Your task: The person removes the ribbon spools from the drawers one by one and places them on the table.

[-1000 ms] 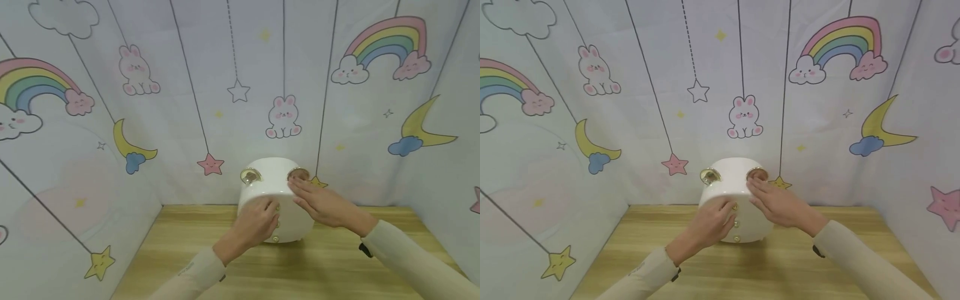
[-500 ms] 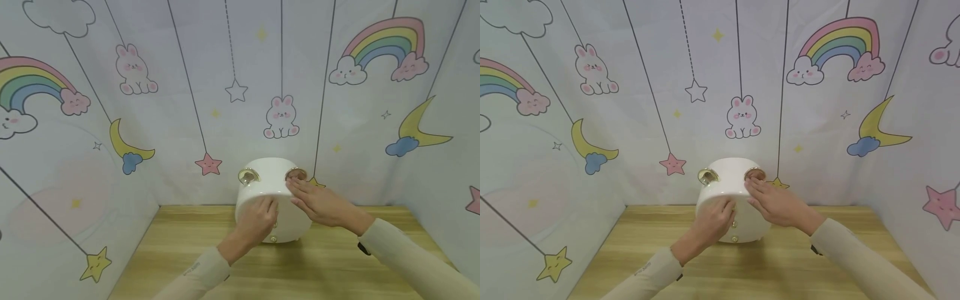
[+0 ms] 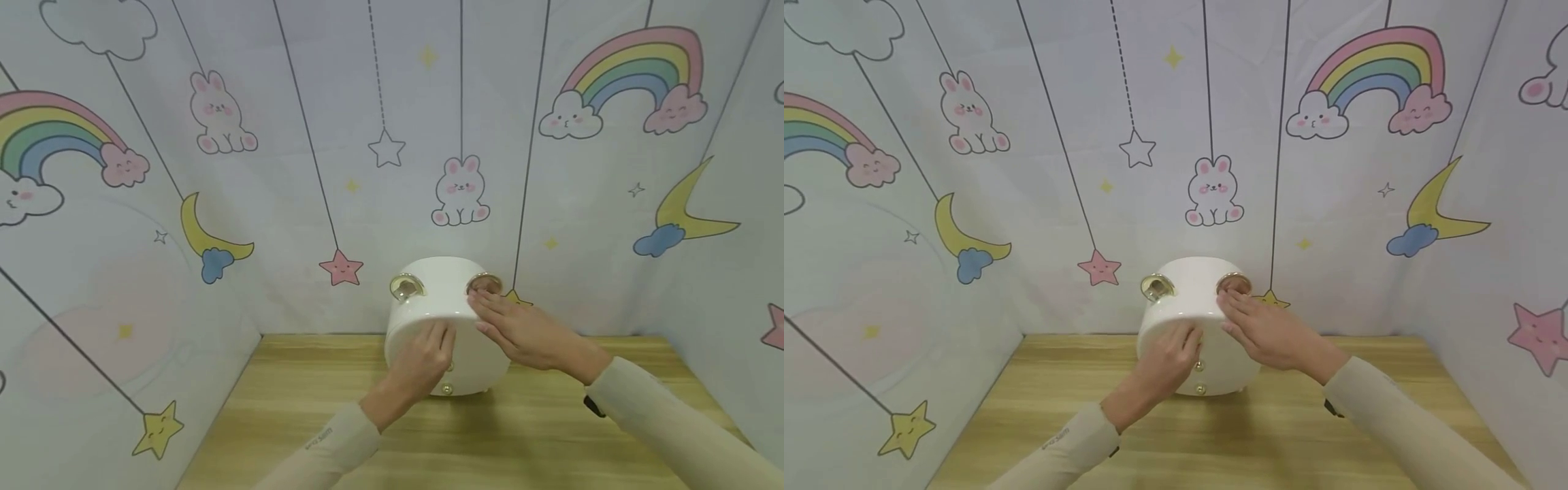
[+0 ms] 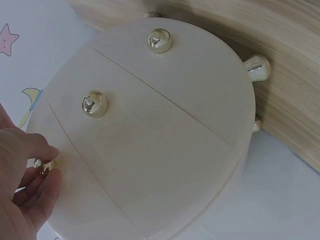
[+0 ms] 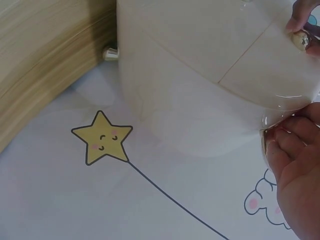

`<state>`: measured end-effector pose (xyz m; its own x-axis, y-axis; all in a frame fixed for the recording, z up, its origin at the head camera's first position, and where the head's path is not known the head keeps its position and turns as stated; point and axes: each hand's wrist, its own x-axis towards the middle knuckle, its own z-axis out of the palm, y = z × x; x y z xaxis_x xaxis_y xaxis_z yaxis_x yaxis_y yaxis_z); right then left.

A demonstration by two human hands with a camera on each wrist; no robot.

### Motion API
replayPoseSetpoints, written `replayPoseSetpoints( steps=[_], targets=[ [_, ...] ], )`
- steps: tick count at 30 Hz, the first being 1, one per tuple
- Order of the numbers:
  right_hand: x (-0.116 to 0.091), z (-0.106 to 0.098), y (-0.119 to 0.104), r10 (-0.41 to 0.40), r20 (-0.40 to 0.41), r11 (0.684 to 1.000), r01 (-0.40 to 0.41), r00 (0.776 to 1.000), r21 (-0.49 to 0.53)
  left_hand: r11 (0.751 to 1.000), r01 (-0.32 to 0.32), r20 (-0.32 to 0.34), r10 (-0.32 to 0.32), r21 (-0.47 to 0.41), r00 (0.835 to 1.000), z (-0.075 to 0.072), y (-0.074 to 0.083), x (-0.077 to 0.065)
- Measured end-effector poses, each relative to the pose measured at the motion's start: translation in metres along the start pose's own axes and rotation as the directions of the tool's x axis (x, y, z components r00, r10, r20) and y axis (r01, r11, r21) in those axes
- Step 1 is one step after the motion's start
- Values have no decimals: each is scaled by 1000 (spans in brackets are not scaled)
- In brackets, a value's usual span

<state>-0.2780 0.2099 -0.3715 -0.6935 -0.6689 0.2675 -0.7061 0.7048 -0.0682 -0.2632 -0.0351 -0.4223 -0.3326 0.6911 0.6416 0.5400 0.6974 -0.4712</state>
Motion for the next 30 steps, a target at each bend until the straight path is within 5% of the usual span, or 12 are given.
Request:
replayPoseSetpoints(
  steps=[30],
  targets=[
    [-1,1,-3,-2,-1,1000,2,1000,-8,1000,0,-67,1,12,998,-14,11,-8]
  ],
)
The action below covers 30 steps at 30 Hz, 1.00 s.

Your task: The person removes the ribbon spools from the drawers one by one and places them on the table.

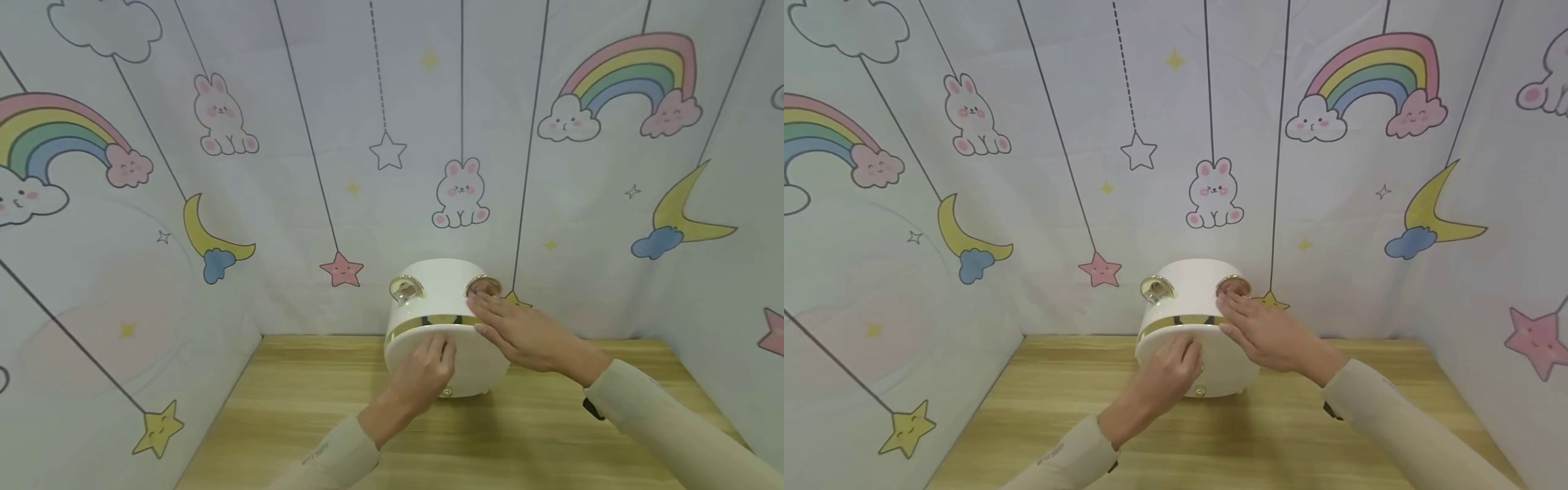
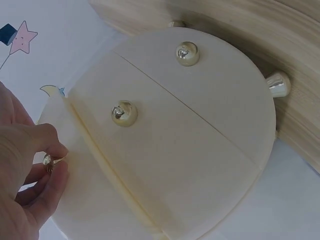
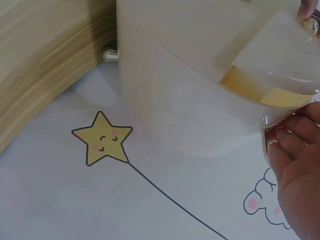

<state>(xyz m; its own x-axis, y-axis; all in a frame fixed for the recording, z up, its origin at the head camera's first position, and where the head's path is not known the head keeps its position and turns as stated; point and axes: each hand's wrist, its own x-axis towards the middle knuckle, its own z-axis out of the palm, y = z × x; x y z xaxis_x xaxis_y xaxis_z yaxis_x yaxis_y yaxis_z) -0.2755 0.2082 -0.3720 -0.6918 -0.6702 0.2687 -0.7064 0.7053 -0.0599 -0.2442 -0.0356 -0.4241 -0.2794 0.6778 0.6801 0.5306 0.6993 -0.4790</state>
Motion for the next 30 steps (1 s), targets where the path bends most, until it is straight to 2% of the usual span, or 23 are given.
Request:
replayPoseSetpoints(
  steps=[14,18,25,30],
  targets=[
    [1,1,0,-13,-3,1000,12,1000,-8,1000,16,-20,-16,-8,1000,-19,12,-8],
    [1,1,0,1,6,1000,-1,1000,-6,999,19,-15,-19,-38,1000,-23,14,-10],
    [0,1,-2,-1,5,1000,1,1000,-11,997,20,-48,-24,-73,999,-30,18,-15],
    [0,0,-3,14,4,1000,-14,1000,-8,999,11,-71,-15,-43,997,-32,20,-17]
  ],
)
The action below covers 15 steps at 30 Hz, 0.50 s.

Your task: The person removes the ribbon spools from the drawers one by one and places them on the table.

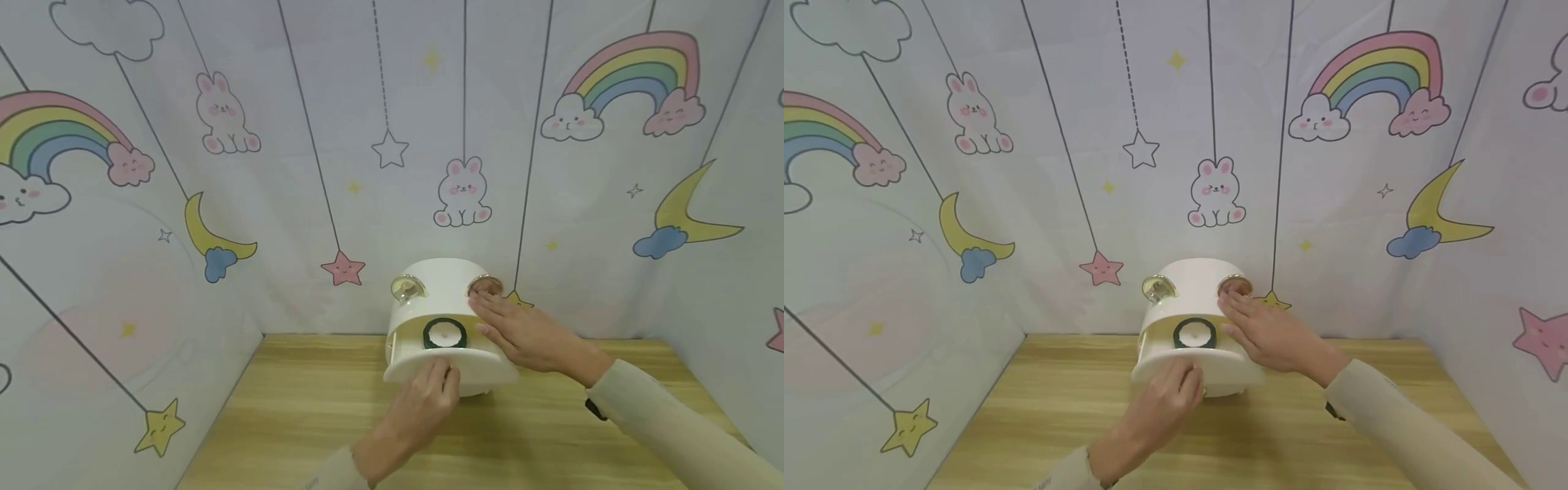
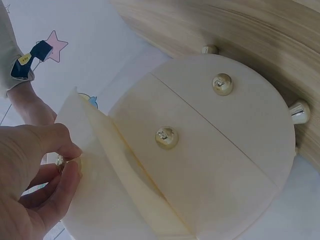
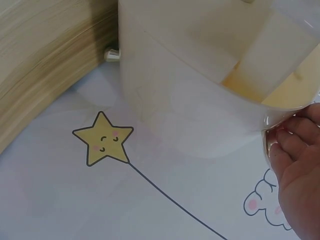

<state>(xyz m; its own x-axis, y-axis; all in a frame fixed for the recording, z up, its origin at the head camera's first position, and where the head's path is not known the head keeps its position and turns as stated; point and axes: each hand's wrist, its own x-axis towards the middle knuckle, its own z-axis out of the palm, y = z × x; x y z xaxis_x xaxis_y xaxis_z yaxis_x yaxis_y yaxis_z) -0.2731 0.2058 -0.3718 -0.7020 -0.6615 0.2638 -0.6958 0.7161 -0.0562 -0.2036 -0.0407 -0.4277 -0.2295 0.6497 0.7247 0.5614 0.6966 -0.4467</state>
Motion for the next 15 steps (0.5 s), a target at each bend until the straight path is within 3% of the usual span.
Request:
replayPoseSetpoints(
  steps=[9,15],
  targets=[
    [1,2,3,9,27,1000,-9,1000,0,1000,-28,-70,29,8,997,-7,4,-2],
    [2,0,5,7,20,1000,-7,1000,2,999,-40,-52,41,11,998,-11,6,-4]
  ],
)
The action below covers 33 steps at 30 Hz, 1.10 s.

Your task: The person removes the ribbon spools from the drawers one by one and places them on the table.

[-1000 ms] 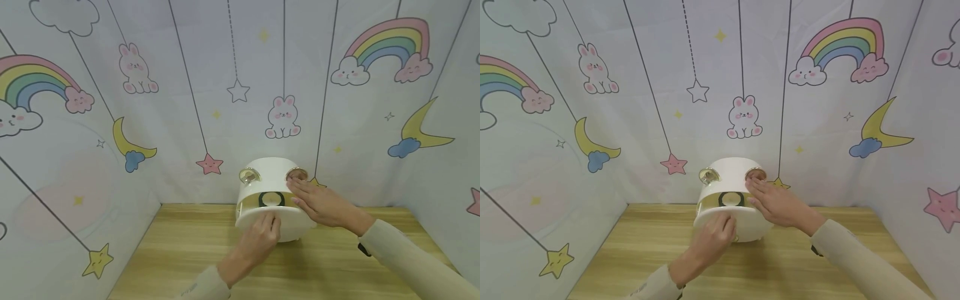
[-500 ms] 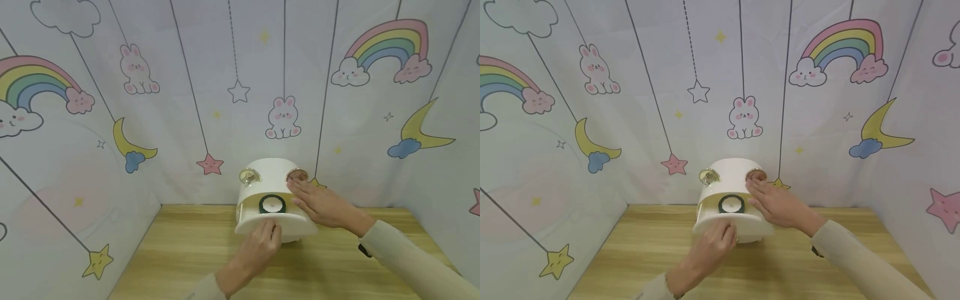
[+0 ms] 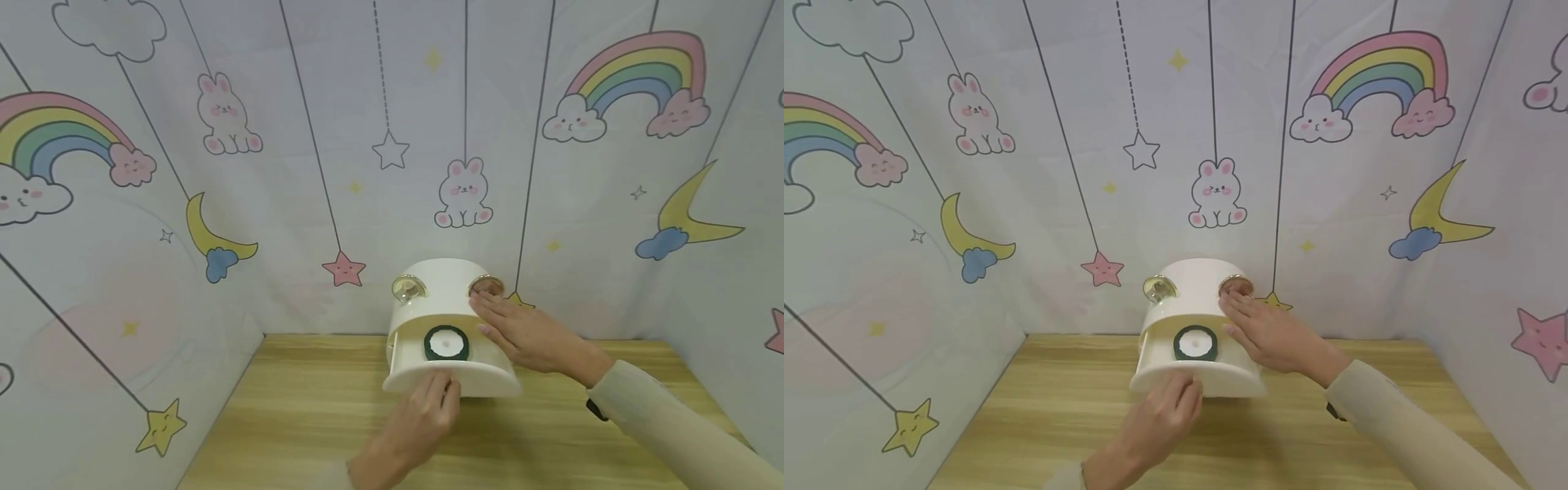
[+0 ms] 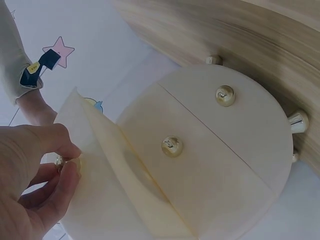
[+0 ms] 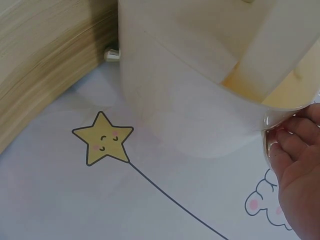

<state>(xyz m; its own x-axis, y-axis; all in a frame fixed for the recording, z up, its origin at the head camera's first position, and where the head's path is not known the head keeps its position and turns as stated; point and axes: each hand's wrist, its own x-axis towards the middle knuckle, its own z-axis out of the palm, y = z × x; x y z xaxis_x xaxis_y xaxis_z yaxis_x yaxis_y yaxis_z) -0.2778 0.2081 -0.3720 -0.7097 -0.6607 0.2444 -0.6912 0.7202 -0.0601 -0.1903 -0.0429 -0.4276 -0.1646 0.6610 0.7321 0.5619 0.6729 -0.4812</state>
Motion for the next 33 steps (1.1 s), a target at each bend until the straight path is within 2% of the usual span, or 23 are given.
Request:
replayPoseSetpoints(
  steps=[4,14,23,29,33],
  targets=[
    [1,0,2,-6,-7,1000,6,1000,6,1000,-6,16,6,-2,1000,-1,2,-2],
    [1,1,4,-15,-28,1000,16,999,11,999,-26,-51,28,28,998,2,5,-4],
    [0,3,5,-3,-15,1000,3,1000,14,1000,-13,4,13,7,1000,0,9,-8],
    [-1,3,4,-19,-22,1000,19,1000,11,1000,-31,-23,31,0,999,1,8,-7],
    [-1,2,4,-23,-25,1000,23,999,11,999,-38,-16,38,-8,999,-2,9,-8]
  ],
)
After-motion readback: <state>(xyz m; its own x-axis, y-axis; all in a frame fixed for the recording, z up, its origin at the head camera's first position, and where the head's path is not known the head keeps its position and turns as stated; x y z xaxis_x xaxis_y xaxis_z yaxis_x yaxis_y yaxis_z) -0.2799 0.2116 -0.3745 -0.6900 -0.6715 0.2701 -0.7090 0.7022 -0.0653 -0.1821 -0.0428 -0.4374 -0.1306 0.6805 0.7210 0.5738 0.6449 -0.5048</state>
